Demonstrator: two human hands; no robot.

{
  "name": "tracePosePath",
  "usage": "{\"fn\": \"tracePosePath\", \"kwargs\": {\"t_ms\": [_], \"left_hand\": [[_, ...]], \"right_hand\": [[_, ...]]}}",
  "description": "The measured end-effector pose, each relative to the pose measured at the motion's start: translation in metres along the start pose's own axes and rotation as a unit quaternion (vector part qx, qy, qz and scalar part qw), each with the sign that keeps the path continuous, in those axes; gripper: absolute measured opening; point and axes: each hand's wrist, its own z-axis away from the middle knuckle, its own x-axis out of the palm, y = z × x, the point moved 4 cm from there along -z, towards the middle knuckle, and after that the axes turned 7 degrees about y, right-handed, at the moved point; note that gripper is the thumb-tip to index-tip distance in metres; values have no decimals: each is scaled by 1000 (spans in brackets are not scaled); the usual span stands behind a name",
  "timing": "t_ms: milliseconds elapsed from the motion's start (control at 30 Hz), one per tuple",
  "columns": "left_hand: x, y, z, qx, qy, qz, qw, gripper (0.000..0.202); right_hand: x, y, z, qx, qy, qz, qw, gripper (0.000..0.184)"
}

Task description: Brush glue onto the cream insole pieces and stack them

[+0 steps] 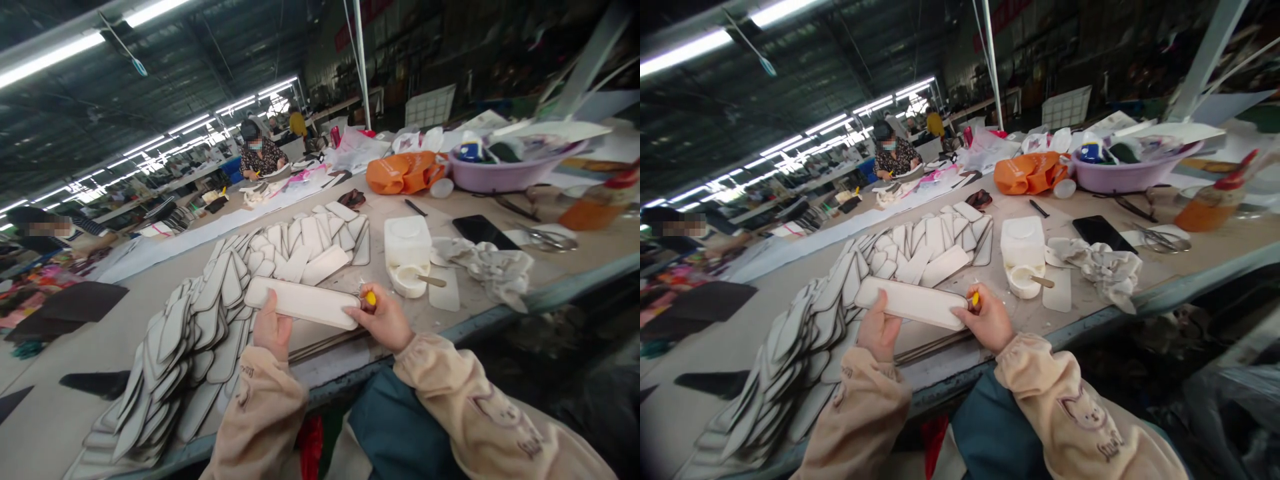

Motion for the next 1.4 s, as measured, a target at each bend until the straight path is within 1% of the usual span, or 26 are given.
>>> {"fn": "tracePosePath", "kwargs": {"t_ms": [167, 300, 467, 567, 667, 800, 900, 1033, 1100, 1167, 1267, 1333, 1400], "left_hand": [[-3, -2, 0, -8, -15, 3, 1000, 22], [-4, -3, 2, -10, -15, 5, 1000, 23], [-4, -2, 3, 9, -19, 26, 999, 18], [-6, -2, 3, 9, -16, 42, 999, 16], [-7, -3, 3, 1, -17, 56, 998, 15], [-8, -4, 4, -23, -28, 79, 996, 18], [-7, -1, 3, -27, -25, 95, 995, 24], [-7, 4, 1, -21, -12, 86, 996, 23], [-7, 3, 2, -23, -9, 81, 996, 24], [-6, -3, 7, -34, -22, 77, 996, 24], [-5, -19, 19, -45, -44, 61, 996, 16], [-7, -31, 26, -47, -33, 50, 997, 16], [-9, -40, 30, -51, -6, 50, 997, 15]], "right_hand": [[-2, -2, 0, -9, -3, 38, 999, 33], [-4, -3, 0, -21, -1, 59, 998, 32], [-6, -7, 1, -59, 0, 69, 996, 30], [-8, -6, 1, -76, 3, 75, 994, 29], [-11, -2, 1, -82, 22, 98, 992, 26], [-14, -2, 2, -112, 48, 156, 980, 26], [-16, -4, 3, -130, 54, 163, 976, 26], [-15, -7, 4, -141, 53, 172, 973, 25], [-15, -8, 5, -141, 60, 171, 973, 25], [-15, -9, 5, -140, 73, 162, 974, 25], [-13, -10, 6, -132, 76, 153, 976, 25], [-11, -10, 6, -126, 66, 149, 979, 25], [-10, -11, 7, -121, 56, 138, 981, 26]]}}
